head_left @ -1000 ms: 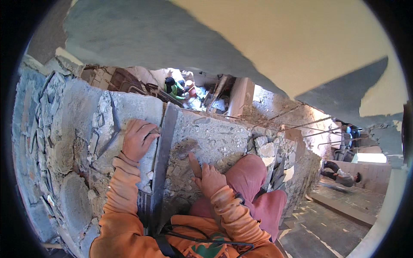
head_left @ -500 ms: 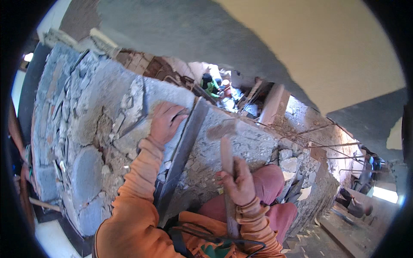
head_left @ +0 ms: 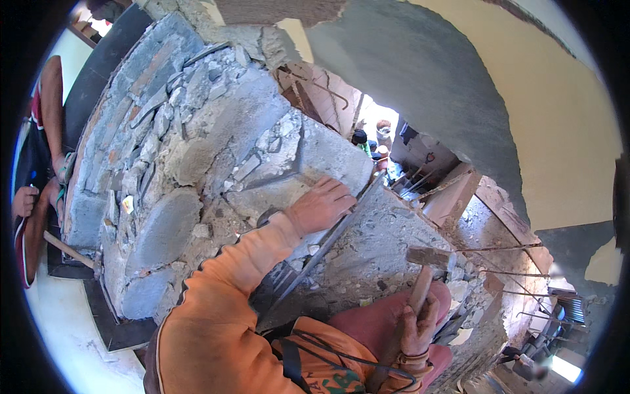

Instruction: The person uses a hammer and a chisel to break pieces of concrete from a structure.

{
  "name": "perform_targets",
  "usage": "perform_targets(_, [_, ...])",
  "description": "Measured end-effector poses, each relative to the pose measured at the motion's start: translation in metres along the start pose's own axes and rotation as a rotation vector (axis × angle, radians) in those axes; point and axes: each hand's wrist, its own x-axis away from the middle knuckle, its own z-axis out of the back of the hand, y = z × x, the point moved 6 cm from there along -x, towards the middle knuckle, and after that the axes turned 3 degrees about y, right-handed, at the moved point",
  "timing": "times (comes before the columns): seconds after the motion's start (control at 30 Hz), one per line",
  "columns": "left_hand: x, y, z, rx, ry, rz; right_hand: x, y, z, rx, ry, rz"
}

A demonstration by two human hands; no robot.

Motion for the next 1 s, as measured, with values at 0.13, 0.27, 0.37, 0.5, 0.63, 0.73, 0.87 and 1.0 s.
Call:
perform_targets(0.13, [0.002,0.004,-0.001,0.042,-0.151,0.036,0.017,0.026,0.027,0.169,0.08,0.136])
perform_targets(0.27, [-0.007,-0.002,-0.002,0.057,-0.396,-0.015,0.031,0.001,0.018,-0.08,0.095,-0.011])
perform_targets(0.37, [-0.026,-0.001,0.01,-0.003,-0.656,0.037,0.045,-0.012,0.023,-0.012,0.121,0.033])
perform_targets(0.5, [-0.003,-0.003,0.005,-0.049,-0.449,-0.082,0.06,-0.003,0.029,-0.007,0.162,0.099])
perform_targets(0.63, [-0.031,-0.015,-0.013,-0.019,-0.166,0.089,0.06,-0.013,0.035,0.022,0.162,-0.006])
perform_targets(0.73, [-0.038,-0.036,-0.019,-0.027,-0.015,0.23,0.064,-0.008,0.034,0.056,0.18,0.09])
perform_targets(0.87, [-0.061,-0.055,-0.018,0.016,0.062,0.456,0.061,0.007,0.037,-0.037,0.157,0.039])
perform_targets(1.0, [-0.047,-0.041,-0.023,0.011,0.02,0.339,0.064,0.019,0.041,0.014,0.159,0.026])
